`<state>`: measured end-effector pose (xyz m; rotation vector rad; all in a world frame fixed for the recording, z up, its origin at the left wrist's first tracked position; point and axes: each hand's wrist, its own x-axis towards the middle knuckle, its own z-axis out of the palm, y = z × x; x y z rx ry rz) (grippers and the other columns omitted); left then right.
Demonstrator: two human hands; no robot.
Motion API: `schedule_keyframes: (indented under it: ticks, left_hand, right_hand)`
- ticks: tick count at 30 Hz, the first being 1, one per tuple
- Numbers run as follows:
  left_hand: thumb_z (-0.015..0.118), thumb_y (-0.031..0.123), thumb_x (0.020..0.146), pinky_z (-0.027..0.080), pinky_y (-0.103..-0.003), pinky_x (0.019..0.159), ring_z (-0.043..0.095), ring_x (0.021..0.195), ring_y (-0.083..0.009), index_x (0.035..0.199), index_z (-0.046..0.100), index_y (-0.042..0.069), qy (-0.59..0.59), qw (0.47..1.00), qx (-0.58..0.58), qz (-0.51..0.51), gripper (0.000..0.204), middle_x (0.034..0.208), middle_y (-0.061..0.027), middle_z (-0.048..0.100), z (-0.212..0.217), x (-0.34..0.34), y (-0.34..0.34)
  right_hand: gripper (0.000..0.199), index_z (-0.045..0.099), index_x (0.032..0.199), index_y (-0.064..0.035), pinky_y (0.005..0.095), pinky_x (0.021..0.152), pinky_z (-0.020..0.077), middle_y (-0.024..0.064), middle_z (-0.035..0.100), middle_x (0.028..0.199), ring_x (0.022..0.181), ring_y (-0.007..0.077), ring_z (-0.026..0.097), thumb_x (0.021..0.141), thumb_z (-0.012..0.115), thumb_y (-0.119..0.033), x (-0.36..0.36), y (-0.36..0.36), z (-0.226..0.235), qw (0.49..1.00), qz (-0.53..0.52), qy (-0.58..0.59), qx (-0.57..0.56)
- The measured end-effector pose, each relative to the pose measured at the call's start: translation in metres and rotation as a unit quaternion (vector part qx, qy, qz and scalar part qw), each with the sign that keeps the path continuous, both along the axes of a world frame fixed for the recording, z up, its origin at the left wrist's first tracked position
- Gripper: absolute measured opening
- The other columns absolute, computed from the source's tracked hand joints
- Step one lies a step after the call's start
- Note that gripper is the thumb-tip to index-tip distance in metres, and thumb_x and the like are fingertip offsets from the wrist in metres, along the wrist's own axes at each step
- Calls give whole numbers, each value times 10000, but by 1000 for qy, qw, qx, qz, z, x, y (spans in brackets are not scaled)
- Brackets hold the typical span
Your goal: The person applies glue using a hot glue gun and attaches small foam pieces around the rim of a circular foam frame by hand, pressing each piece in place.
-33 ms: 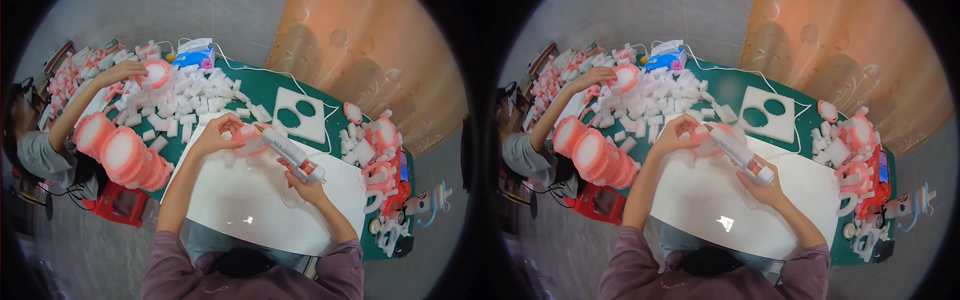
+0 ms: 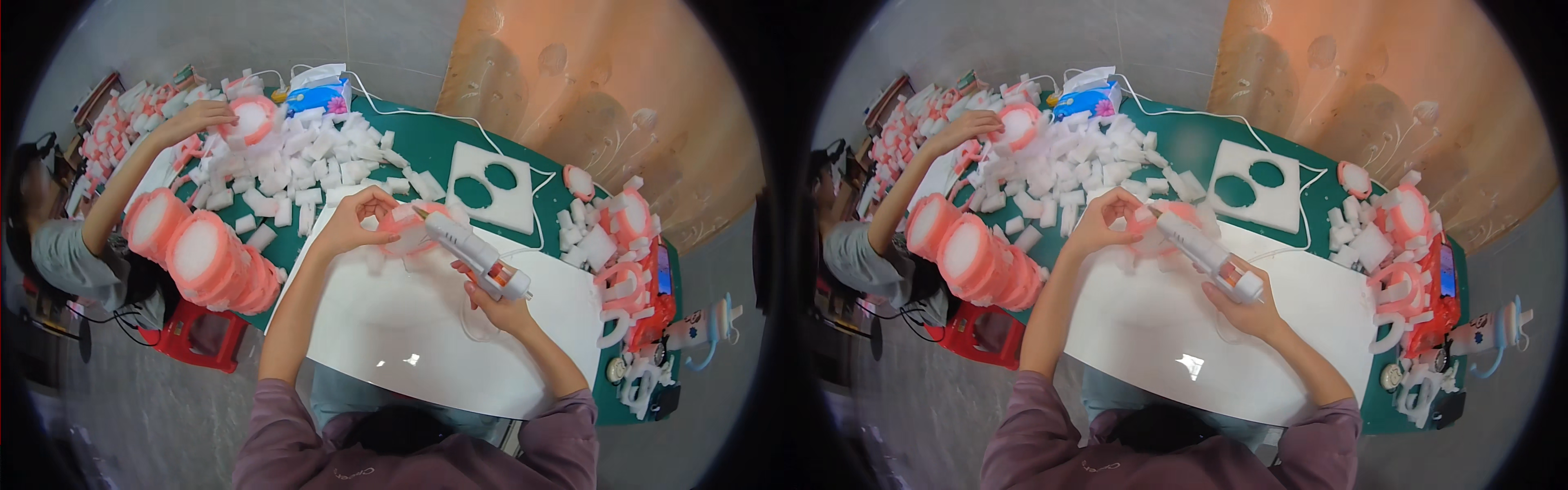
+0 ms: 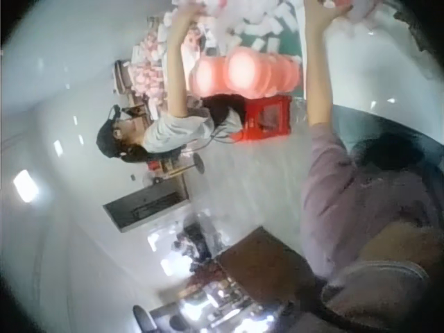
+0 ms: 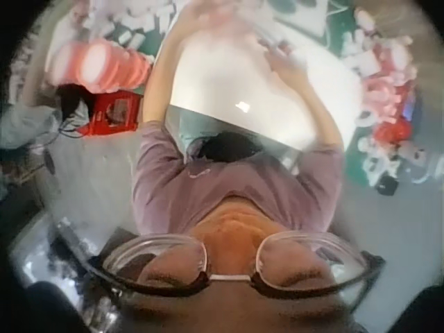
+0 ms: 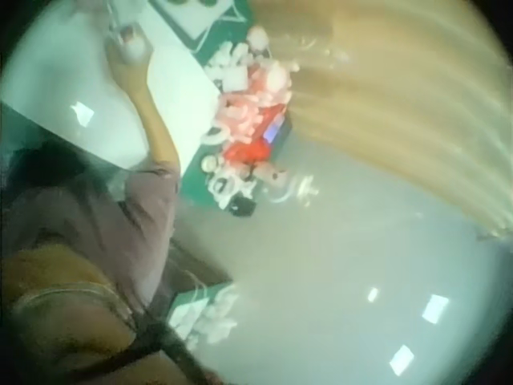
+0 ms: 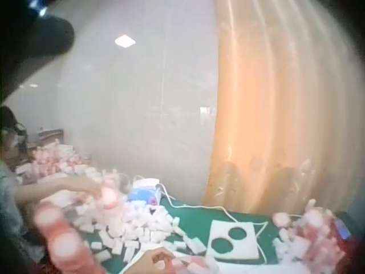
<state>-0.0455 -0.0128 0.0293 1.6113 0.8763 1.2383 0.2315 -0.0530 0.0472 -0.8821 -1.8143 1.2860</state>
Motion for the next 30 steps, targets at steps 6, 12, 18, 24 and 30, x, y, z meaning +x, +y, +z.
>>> schedule_keyframes:
  ticks: [6,12,18,24,30]
  left_hand:
    - [767,41,595,415,-264,788,529,813,-104,968,567,6,24,999,32,12,426,901,-40,580,-4,-8,2]
    - [763,45,614,422,-274,798,530,847,-123,941,555,9,-19,999,29,-9,390,895,-52,559,-8,-10,8]
    - [749,38,601,393,-257,781,510,844,-116,890,525,60,6,999,17,-40,367,869,-37,543,-6,-7,6]
    - [744,39,586,392,-268,789,508,843,-125,866,516,74,17,999,26,-31,363,822,-14,511,-3,-4,2]
    - [753,53,576,396,-272,802,506,852,-126,843,508,75,26,999,17,-28,363,832,-18,513,-3,-5,1]
  right_hand:
    - [262,587,1034,-12,254,771,441,64,625,924,845,121,567,772,606,-17,9,3,-8,998,9,51,-43]
    - [236,594,1016,-22,230,664,457,37,622,867,732,89,562,783,614,-46,11,8,-7,995,5,22,-92]
    - [244,592,1022,-23,232,644,464,41,632,857,711,90,571,787,625,-83,10,6,-4,994,12,13,-112]
    - [259,591,1019,-13,238,674,465,48,631,842,731,100,576,778,638,-95,11,6,-12,996,9,-6,-93]
    - [261,591,993,-10,248,687,463,42,618,822,747,108,574,770,656,-129,13,6,-17,993,-11,-33,-112]
